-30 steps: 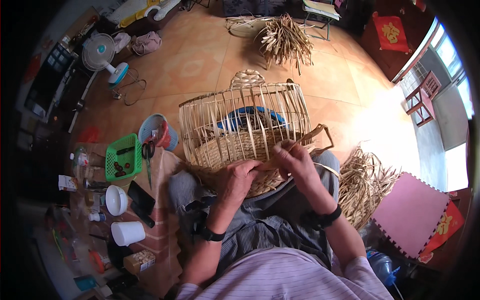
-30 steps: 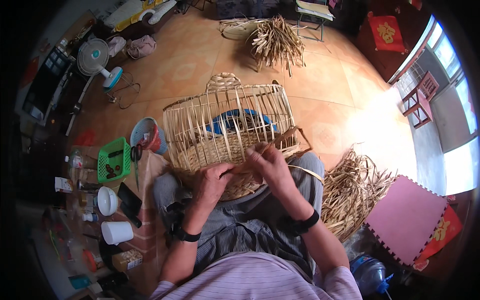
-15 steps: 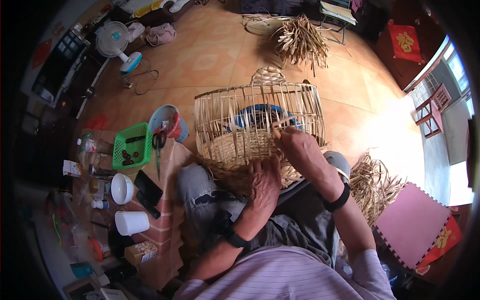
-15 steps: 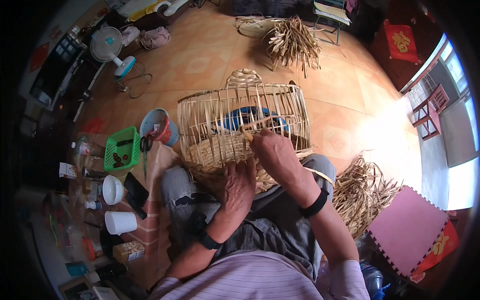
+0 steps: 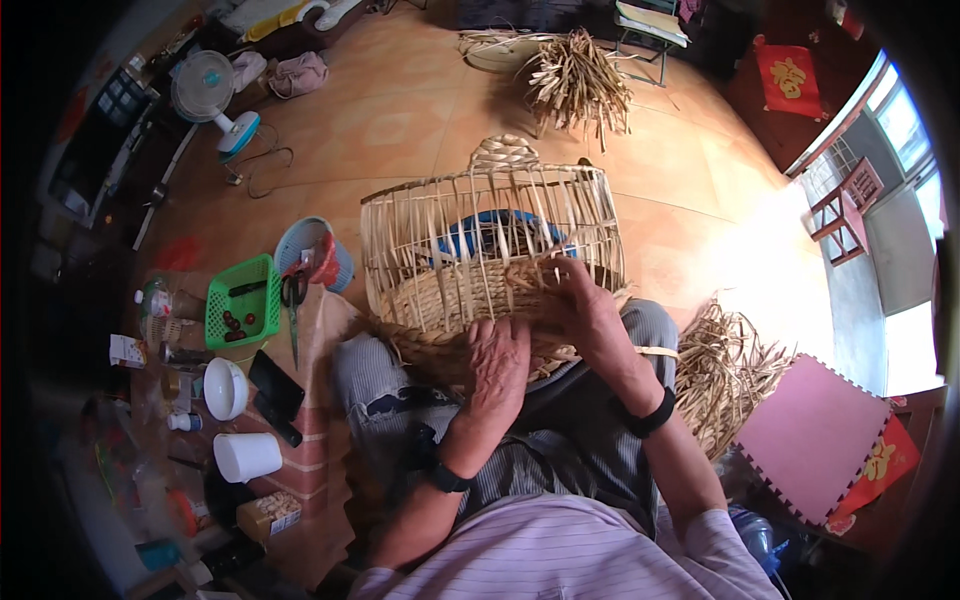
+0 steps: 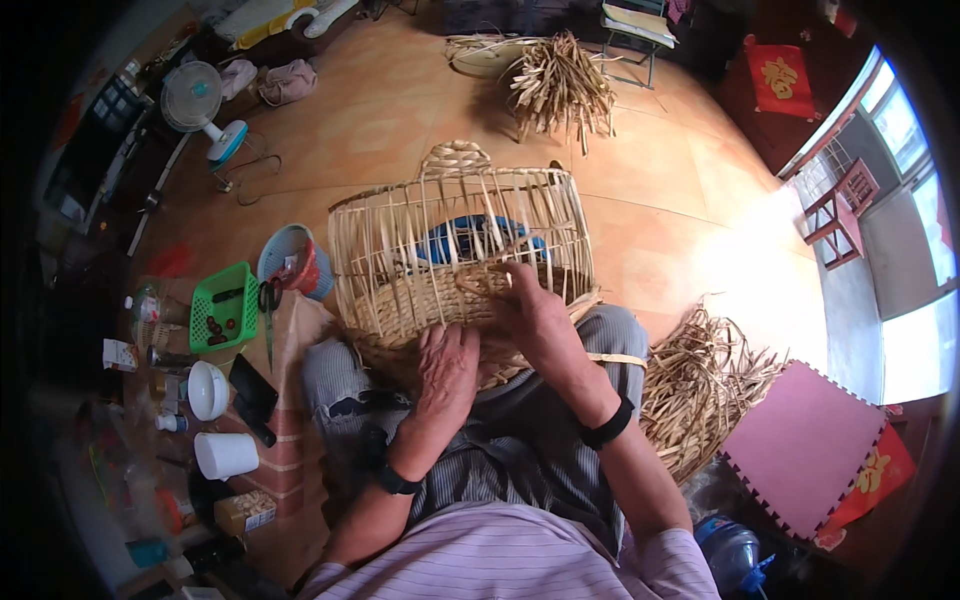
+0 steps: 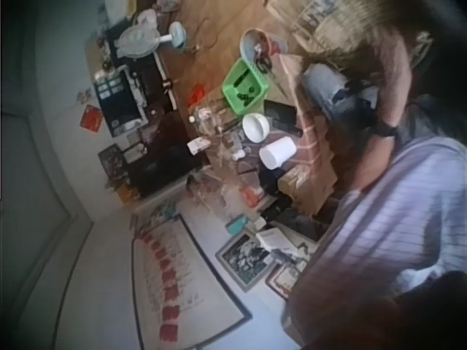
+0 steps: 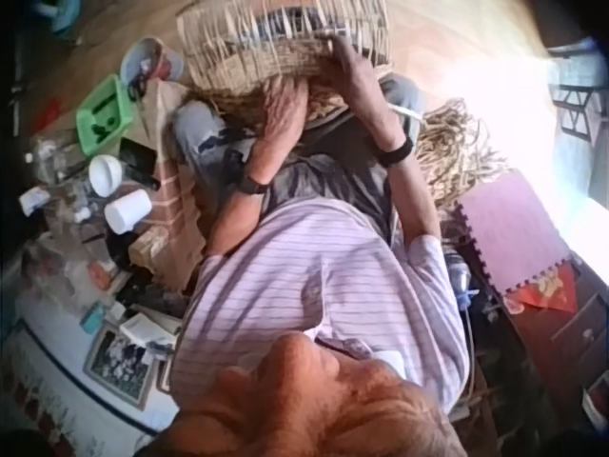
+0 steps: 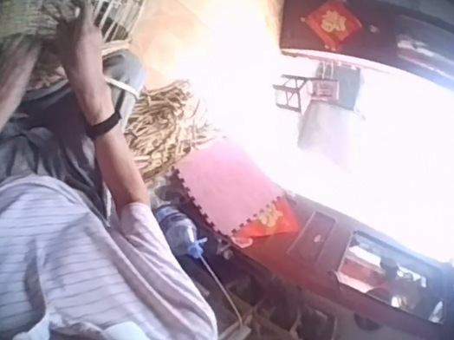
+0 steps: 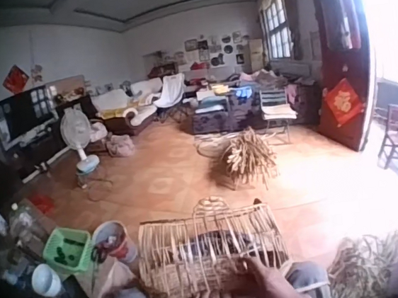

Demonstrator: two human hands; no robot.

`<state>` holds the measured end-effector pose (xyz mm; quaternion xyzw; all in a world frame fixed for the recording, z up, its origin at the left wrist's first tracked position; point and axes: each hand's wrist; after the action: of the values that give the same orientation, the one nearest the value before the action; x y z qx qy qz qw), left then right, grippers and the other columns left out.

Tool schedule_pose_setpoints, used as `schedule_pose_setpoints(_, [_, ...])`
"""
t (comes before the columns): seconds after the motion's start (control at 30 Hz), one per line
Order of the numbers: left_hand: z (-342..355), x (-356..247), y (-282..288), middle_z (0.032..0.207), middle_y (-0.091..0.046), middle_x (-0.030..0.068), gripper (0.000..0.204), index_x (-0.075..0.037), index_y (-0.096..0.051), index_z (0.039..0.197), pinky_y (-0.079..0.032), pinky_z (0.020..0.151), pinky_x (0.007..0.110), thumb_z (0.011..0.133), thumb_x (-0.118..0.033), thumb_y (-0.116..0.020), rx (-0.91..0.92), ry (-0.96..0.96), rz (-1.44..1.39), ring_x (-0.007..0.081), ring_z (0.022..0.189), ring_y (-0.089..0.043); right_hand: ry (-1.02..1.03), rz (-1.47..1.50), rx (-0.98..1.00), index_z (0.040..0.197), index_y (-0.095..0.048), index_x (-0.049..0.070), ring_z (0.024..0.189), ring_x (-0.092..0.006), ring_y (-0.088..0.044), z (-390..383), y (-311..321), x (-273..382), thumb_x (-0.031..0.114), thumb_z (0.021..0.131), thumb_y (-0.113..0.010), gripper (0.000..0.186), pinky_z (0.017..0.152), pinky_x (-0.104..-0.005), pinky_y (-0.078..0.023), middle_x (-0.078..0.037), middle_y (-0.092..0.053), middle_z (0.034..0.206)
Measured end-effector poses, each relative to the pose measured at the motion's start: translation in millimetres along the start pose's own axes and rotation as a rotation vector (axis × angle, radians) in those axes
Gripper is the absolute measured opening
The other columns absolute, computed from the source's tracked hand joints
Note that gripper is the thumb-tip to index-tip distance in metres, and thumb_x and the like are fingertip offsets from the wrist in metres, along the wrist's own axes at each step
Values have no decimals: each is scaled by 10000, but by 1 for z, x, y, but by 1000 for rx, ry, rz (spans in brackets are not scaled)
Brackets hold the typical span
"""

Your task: Weaving a basket using straw or bamboo strips.

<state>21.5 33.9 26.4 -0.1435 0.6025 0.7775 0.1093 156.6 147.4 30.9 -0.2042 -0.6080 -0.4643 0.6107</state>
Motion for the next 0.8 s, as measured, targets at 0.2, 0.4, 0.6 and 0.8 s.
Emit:
schedule_pose_setpoints(0.2, [2,0,5,1041,-652,147,601,-57,-593,1273,-421,997,478,742,-101,-871,2,41,-92,354,1056,-594,-485,824,2,1155,-605,45,600,-59,-576,-49,46,-22,111,1020,-713,185,489,-216,-415,9,-638,807])
schedule_pose_setpoints(0.4, [2,-1,10,1016,-670,127,537,-61,-642,1202,-426,961,472,715,-71,-868,-51,13,-190,348,1010,-607,-288,157,-87,1206,-584,-7,637,-179,-663,-39,30,-5,88,963,-762,315,563,-300,-519,-100,-743,842])
schedule_pose_setpoints(0.6, [2,-1,9,983,-664,112,481,-84,-654,1133,-426,920,464,702,-45,-864,-32,33,-214,346,979,-605,-203,-129,88,980,-722,-21,757,-223,-725,-6,33,-9,281,1028,-664,311,703,-392,-540,-152,-743,852])
schedule_pose_setpoints(0.8, [-6,9,13,986,-688,113,453,-86,-666,1099,-432,917,464,698,-32,-870,-72,14,-259,341,975,-622,-233,-135,-21,1058,-730,-14,748,-247,-720,-19,15,-1,260,1034,-660,283,695,-391,-545,-169,-719,810])
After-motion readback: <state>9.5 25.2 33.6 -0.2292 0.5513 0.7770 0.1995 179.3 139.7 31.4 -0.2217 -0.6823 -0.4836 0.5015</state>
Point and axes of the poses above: each hand's wrist, its own z-axis towards the middle knuckle, its own y-axis out of the back of the hand, x = y × z
